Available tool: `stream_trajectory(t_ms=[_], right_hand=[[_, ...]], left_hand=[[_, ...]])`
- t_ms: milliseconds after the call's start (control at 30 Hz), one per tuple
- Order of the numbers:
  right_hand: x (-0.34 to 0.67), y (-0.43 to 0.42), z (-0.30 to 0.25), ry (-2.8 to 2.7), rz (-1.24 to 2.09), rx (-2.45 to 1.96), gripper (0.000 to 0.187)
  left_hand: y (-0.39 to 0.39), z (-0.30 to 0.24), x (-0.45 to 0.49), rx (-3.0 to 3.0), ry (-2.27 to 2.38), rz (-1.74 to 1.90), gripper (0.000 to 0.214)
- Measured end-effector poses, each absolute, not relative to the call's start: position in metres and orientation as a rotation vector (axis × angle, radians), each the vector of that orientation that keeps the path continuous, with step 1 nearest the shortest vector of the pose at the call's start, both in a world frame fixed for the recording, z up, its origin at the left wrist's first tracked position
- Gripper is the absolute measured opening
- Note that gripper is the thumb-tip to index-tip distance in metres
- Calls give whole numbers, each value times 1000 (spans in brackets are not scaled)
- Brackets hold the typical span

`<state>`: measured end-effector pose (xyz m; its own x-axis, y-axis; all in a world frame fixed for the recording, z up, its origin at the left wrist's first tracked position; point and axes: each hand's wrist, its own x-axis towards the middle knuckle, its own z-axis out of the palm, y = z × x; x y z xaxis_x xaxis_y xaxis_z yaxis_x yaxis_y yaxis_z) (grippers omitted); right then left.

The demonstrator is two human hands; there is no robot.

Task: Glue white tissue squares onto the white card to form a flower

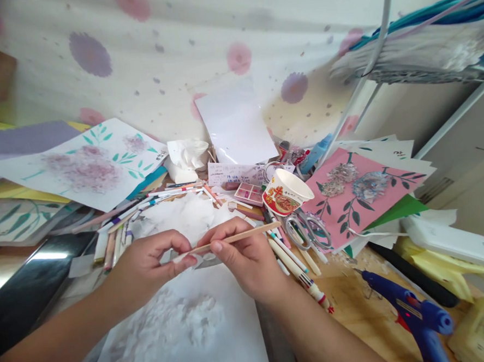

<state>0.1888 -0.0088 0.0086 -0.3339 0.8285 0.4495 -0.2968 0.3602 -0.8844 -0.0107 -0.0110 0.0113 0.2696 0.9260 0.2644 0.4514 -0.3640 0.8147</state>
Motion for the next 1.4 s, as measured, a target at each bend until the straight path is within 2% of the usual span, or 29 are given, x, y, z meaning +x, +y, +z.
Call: stream_trajectory(t_ms=[200,333,533,667,967,1400], right_hand=[[190,-5,4,-1430,1297,-471,6],[191,-1,3,-1367,1324,-439,6],[191,1,5,-1269,1331,-505,14],[191,3,4,-1248,1350,-496,11],[192,-3,9,-1311,1333,-405,6],[191,-10,12,-1491,1232,-501,4]], left_hand=[[-9,13,-12,1841,1153,977,18],[-9,12,-12,1713,1094,955,12],[-5,10,-11,1528,980,929,22],[-4,7,-13,1446,967,955,15],[-3,8,-14,1989,1062,1172,12],[-5,11,-10,2006,1175,1084,14]])
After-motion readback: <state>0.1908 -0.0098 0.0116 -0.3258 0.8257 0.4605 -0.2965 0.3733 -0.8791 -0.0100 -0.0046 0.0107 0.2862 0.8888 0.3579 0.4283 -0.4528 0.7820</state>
